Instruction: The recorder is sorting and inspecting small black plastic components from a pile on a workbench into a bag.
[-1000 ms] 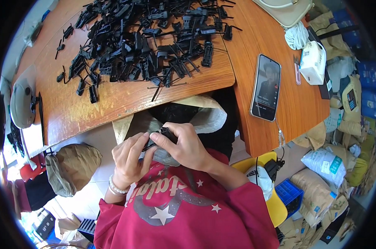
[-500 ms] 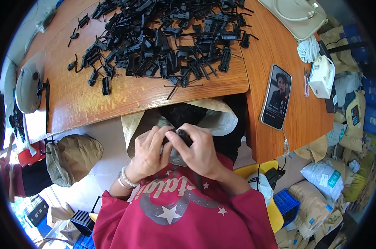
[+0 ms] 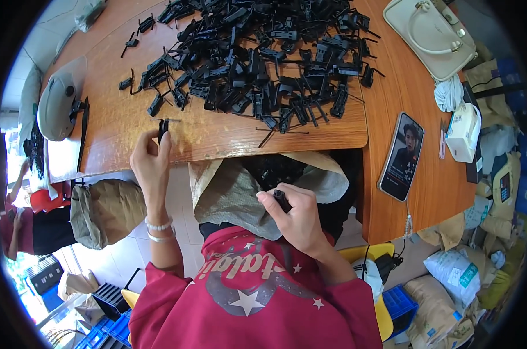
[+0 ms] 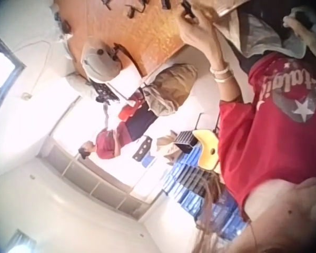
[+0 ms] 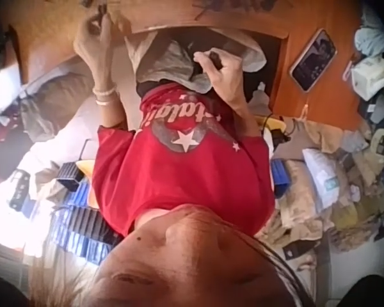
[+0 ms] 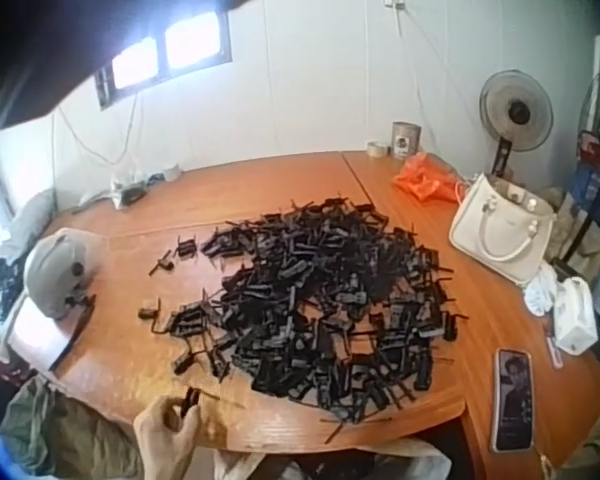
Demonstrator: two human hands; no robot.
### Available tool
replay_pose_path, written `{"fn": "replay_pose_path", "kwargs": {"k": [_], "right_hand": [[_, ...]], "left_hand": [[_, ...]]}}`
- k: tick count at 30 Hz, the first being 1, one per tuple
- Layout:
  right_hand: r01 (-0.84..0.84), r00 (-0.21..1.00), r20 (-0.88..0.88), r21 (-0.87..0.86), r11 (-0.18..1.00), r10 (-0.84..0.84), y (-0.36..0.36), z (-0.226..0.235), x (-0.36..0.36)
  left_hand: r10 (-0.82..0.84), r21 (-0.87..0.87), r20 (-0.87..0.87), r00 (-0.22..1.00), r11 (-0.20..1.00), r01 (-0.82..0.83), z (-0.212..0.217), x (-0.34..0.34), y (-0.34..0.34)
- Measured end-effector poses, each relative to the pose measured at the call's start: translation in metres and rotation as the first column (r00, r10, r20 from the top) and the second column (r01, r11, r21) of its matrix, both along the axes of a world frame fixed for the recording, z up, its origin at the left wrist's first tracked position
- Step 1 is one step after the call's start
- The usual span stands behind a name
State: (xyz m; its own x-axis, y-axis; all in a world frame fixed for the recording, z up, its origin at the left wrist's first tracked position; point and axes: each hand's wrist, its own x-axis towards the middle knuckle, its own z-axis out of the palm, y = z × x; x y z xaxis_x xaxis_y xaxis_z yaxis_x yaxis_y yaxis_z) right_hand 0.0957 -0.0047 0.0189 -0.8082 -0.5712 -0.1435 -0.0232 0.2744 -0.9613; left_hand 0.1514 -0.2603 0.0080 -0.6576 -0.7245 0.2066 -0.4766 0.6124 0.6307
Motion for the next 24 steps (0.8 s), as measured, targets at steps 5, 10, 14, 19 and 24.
{"fn": "replay_pose_path", "kwargs": {"k": [5, 10, 14, 19, 24], "right_hand": [[0.028, 0.899, 0.435, -0.151, 0.988, 0.041, -0.016, 0.005, 0.000], [0.060, 0.862, 0.481, -0.411, 0.910, 0.161, -0.014, -0.006, -0.004], [-0.184, 0.982, -0.019, -0.283, 0.941, 0.186, -0.010, 0.001, -0.018], [-0.292, 0.951, -0.196, -0.316, 0.903, 0.239, -0.006, -0.003, -0.022], [-0.347, 0.917, -0.278, -0.206, 0.915, 0.286, -0.003, 0.001, -0.023]], "left_hand": [[-0.260, 0.800, -0.396, 0.880, 0.373, 0.470, 0.018, 0.022, 0.064], [-0.507, 0.729, -0.453, 0.733, 0.262, 0.632, 0.014, 0.023, 0.078], [-0.246, 0.800, -0.599, 0.762, -0.223, 0.557, 0.017, 0.024, 0.074], [-0.408, 0.882, -0.455, 0.791, -0.331, 0.336, 0.022, 0.020, 0.069], [-0.436, 0.919, -0.393, 0.809, -0.187, 0.346, 0.024, 0.021, 0.087]]}}
